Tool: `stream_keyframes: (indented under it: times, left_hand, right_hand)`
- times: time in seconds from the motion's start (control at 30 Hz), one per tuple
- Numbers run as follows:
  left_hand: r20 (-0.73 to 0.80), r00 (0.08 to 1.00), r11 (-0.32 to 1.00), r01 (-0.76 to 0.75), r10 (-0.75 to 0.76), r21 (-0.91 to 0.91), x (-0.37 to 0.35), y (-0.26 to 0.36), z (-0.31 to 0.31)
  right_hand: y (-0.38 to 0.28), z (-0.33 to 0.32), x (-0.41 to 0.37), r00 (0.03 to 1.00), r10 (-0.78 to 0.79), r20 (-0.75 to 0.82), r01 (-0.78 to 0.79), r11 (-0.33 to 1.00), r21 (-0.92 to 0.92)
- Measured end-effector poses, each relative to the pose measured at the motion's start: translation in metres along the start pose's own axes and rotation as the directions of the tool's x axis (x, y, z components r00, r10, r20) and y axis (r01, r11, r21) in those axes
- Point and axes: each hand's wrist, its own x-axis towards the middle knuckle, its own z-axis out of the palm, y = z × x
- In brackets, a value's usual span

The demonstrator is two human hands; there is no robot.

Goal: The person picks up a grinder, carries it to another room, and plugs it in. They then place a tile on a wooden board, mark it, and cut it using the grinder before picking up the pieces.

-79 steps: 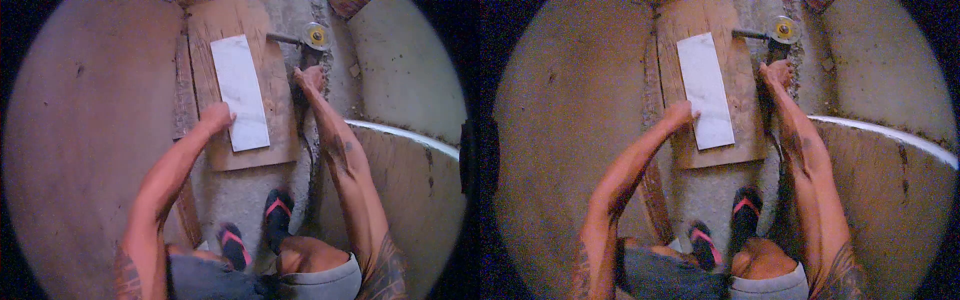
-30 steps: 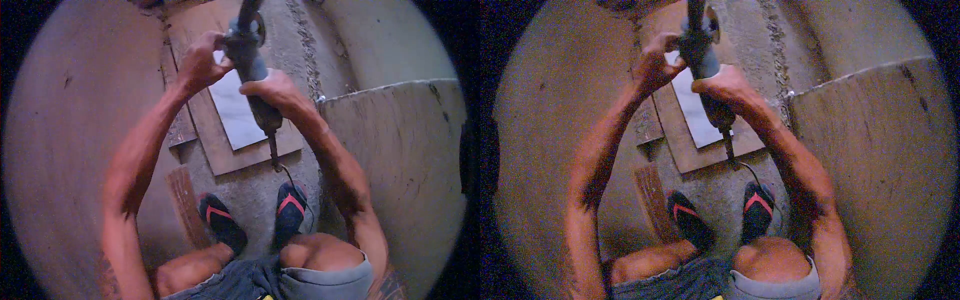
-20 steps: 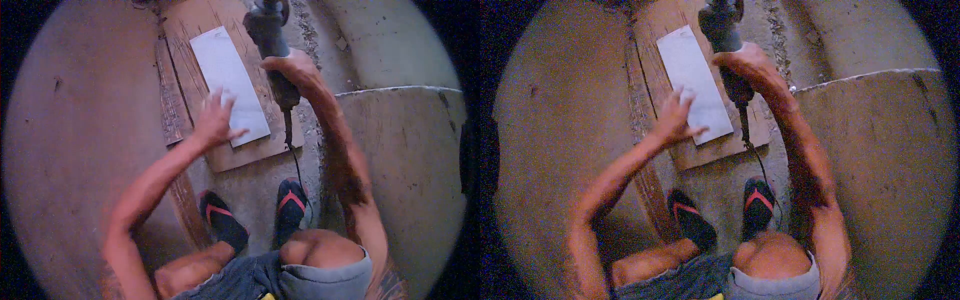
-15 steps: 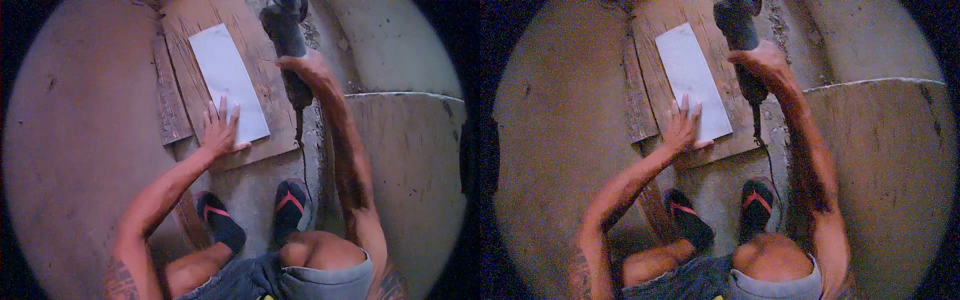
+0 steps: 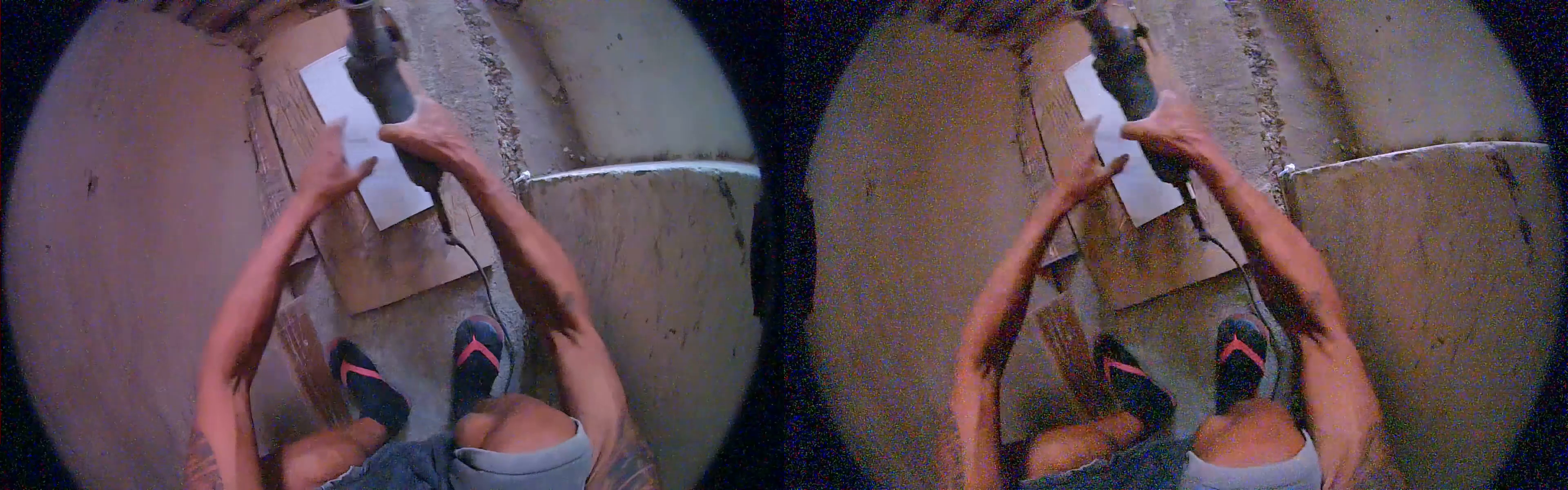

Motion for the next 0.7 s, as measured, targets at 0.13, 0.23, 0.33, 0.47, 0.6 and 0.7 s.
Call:
stream_keyframes:
  times: [0.13,0.23,0.33,0.47,0.6,0.7]
  left_hand:
    - [0.181,0.983,0.938,-0.096,0.036,0.334,0.020,-0.037,-0.015]
    - [0.200,0.979,0.929,-0.115,0.045,0.351,0.017,-0.052,0.004]
    - [0.152,0.986,0.946,-0.114,0.070,0.305,0.006,-0.065,0.019]
    - [0.151,0.987,0.951,-0.106,0.064,0.289,0.009,-0.066,0.018]
    - [0.132,0.990,0.939,-0.094,0.053,0.330,0.006,-0.060,0.018]
    - [0.151,0.988,0.955,-0.017,-0.029,0.295,0.005,-0.050,0.013]
  right_hand:
    - [0.002,0.028,0.033,0.996,0.009,0.093,-0.030,0.973,0.229]
    - [-0.009,0.044,0.058,0.997,0.058,0.047,-0.066,0.979,0.192]
    - [-0.005,0.072,0.083,0.997,0.062,0.043,-0.068,0.984,0.164]
    - [-0.009,0.083,0.112,0.998,0.068,0.006,-0.068,0.997,0.044]
    - [-0.006,0.088,0.125,0.998,0.059,0.007,-0.060,0.997,0.050]
    - [-0.007,0.090,0.132,0.998,0.056,0.007,-0.056,0.996,0.072]
